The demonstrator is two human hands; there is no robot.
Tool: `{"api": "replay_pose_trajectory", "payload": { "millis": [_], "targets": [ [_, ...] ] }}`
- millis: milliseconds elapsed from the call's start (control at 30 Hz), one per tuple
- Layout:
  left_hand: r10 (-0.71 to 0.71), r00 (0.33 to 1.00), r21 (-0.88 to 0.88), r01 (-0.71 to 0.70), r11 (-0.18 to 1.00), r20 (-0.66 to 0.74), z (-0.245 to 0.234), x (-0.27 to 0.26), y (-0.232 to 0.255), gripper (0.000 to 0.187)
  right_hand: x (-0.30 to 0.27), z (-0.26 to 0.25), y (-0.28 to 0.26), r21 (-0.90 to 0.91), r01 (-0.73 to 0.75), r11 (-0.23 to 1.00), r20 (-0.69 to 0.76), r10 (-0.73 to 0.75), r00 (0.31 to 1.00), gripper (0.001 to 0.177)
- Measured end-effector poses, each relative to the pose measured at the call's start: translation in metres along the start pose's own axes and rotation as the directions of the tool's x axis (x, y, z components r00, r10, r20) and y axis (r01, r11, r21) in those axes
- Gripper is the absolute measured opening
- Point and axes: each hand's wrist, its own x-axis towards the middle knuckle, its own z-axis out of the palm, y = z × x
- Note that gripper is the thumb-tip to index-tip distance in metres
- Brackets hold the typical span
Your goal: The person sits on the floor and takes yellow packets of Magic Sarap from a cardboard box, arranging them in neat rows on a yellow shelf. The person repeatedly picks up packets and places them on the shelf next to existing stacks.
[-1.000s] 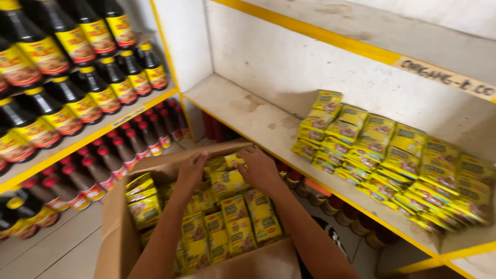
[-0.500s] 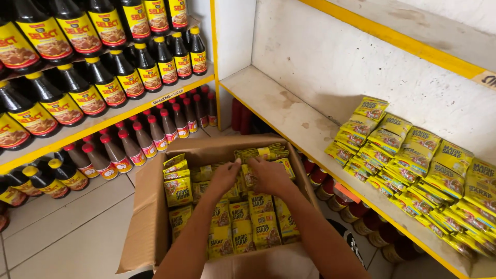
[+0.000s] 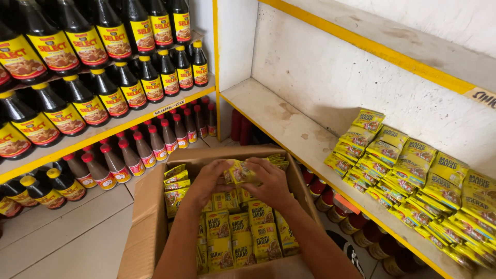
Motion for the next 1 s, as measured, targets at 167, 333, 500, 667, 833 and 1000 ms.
{"api": "replay_pose_trajectory", "payload": {
  "millis": [167, 333, 500, 667, 833, 1000],
  "targets": [
    [0.039, 0.999, -0.223, -0.042, 0.974, -0.019, -0.016, 0.005, -0.004, 0.046, -0.011, -0.007, 0.01, 0.112, -0.002, 0.994, -0.26, 0.031, 0.965, 0.041],
    [0.205, 0.978, -0.484, -0.194, 0.854, -0.03, 0.006, -0.001, 0.004, 0.044, -0.024, 0.007, 0.021, 0.213, -0.053, 0.976, -0.223, 0.101, 0.97, 0.012],
    [0.377, 0.926, -0.604, -0.303, 0.737, -0.005, 0.03, 0.013, -0.027, 0.043, -0.016, 0.022, 0.007, 0.546, -0.375, 0.749, -0.004, 0.45, 0.893, 0.043],
    [0.498, 0.867, -0.437, -0.455, 0.776, -0.018, 0.039, 0.008, -0.019, 0.046, -0.012, 0.021, 0.011, 0.69, -0.374, 0.619, 0.019, 0.502, 0.865, 0.039],
    [0.469, 0.878, -0.162, -0.479, 0.863, -0.098, 0.042, 0.008, -0.019, 0.054, -0.002, 0.02, 0.01, 0.672, -0.415, 0.614, 0.034, 0.534, 0.845, 0.049],
    [0.369, 0.91, -0.013, -0.378, 0.926, -0.188, 0.041, 0.024, -0.038, 0.048, -0.002, 0.019, 0.02, 0.274, -0.701, 0.659, 0.138, 0.694, 0.706, 0.052]
  ]
}}
